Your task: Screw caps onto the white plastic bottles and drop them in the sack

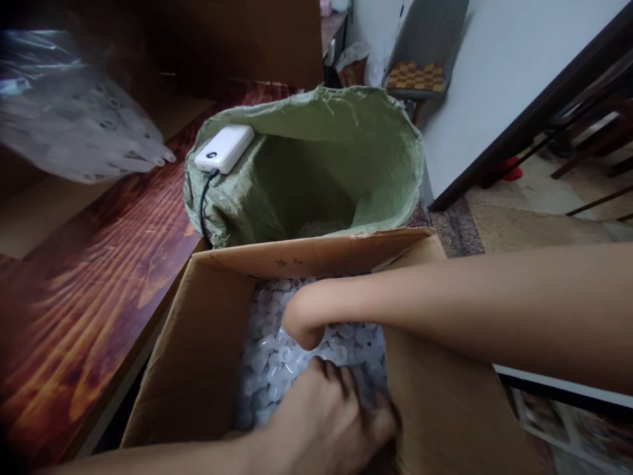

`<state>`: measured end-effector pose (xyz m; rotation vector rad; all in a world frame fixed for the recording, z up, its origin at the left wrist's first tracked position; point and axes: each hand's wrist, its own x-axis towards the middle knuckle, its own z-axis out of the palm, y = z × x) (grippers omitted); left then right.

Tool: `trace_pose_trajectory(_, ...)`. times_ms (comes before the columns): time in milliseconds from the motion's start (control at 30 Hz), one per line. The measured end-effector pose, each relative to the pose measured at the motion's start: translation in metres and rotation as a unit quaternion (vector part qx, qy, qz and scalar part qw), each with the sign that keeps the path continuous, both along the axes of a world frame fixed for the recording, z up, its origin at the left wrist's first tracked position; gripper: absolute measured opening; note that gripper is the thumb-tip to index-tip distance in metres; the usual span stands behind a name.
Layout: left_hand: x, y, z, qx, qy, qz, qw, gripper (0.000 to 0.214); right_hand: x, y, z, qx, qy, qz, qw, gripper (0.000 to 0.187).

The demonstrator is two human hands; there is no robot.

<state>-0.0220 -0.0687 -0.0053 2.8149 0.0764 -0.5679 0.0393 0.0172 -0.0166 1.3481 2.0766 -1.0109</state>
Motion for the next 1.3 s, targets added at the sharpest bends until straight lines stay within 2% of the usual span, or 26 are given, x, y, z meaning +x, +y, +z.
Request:
trace_pose_trajectory(100, -0.023, 0.006, -0.004, 0.011, -0.082, 0.049, 0.995, 0.020, -0.011, 0.010, 0.023, -0.085, -0.028, 0.113, 0.990, 0.004)
trace_pose_trajectory(133, -0.033, 0.009, -0.007, 0.011, -0.112, 0.076, 0.991, 0.014, -0.013, 0.013, 0.030, -0.090, -0.020, 0.133, 0.987, 0.001)
trace_pose_trajectory(167, -0.043, 0.012, -0.009, 0.006, -0.139, 0.103, 0.985, 0.011, -0.014, 0.016, 0.037, -0.088, -0.005, 0.142, 0.986, 0.006)
trace_pose_trajectory(267, -0.073, 0.021, -0.009, -0.019, -0.226, 0.178, 0.958, 0.015, -0.010, 0.022, 0.053, -0.060, 0.067, 0.128, 0.988, 0.023)
trace_pose_trajectory(333, -0.088, 0.025, -0.003, -0.088, -0.306, 0.249, 0.915, 0.014, -0.004, 0.026, 0.062, -0.041, 0.120, 0.097, 0.987, 0.029)
trace_pose_trajectory(400, -0.100, 0.028, 0.009, -0.166, -0.360, 0.325, 0.859, 0.012, 0.003, 0.028, 0.070, -0.026, 0.162, 0.060, 0.985, 0.030)
trace_pose_trajectory(467, -0.109, 0.033, 0.023, -0.210, -0.392, 0.398, 0.802, 0.013, 0.008, 0.028, 0.079, -0.006, 0.193, 0.010, 0.981, 0.028)
trace_pose_trajectory(500, -0.113, 0.037, 0.030, -0.235, -0.413, 0.465, 0.747, 0.014, 0.009, 0.027, 0.083, -0.001, 0.212, -0.021, 0.977, 0.025)
trace_pose_trajectory(567, -0.121, 0.048, 0.040, -0.278, -0.438, 0.595, 0.614, 0.019, 0.010, 0.025, 0.092, -0.011, 0.262, -0.096, 0.960, 0.019)
trace_pose_trajectory(600, -0.124, 0.054, 0.042, -0.302, -0.442, 0.639, 0.552, 0.021, 0.009, 0.023, 0.095, -0.022, 0.293, -0.132, 0.947, 0.017)
trace_pose_trajectory(633, -0.128, 0.061, 0.043, -0.324, -0.444, 0.663, 0.508, 0.023, 0.008, 0.021, 0.098, -0.033, 0.321, -0.162, 0.933, 0.016)
trace_pose_trajectory(700, -0.132, 0.072, 0.041, -0.324, -0.459, 0.687, 0.461, 0.020, 0.004, 0.017, 0.102, -0.043, 0.357, -0.196, 0.912, 0.016)
trace_pose_trajectory(767, -0.135, 0.079, 0.037, -0.273, -0.475, 0.696, 0.464, 0.020, -0.001, 0.012, 0.103, -0.038, 0.374, -0.205, 0.904, 0.018)
trace_pose_trajectory(867, -0.134, 0.083, 0.035, -0.216, -0.463, 0.694, 0.507, 0.027, -0.007, 0.004, 0.099, -0.024, 0.403, -0.196, 0.894, 0.015)
trace_pose_trajectory(933, -0.132, 0.083, 0.036, -0.199, -0.463, 0.694, 0.514, 0.028, -0.009, 0.000, 0.093, -0.014, 0.424, -0.197, 0.884, 0.012)
trace_pose_trajectory(1033, -0.128, 0.082, 0.040, -0.175, -0.479, 0.718, 0.474, 0.031, -0.010, -0.005, 0.085, 0.047, 0.441, -0.205, 0.873, 0.010)
trace_pose_trajectory(1167, -0.120, 0.079, 0.041, -0.190, -0.478, 0.734, 0.443, 0.033, -0.009, -0.010, 0.082, 0.242, 0.419, -0.134, 0.865, 0.013)
trace_pose_trajectory(1233, -0.118, 0.078, 0.040, -0.209, -0.483, 0.735, 0.429, 0.032, -0.008, -0.011, 0.082, 0.288, 0.403, -0.098, 0.863, 0.012)
trace_pose_trajectory(1300, -0.116, 0.076, 0.038, -0.236, -0.486, 0.736, 0.408, 0.031, -0.007, -0.011, 0.083, 0.310, 0.393, -0.093, 0.861, 0.011)
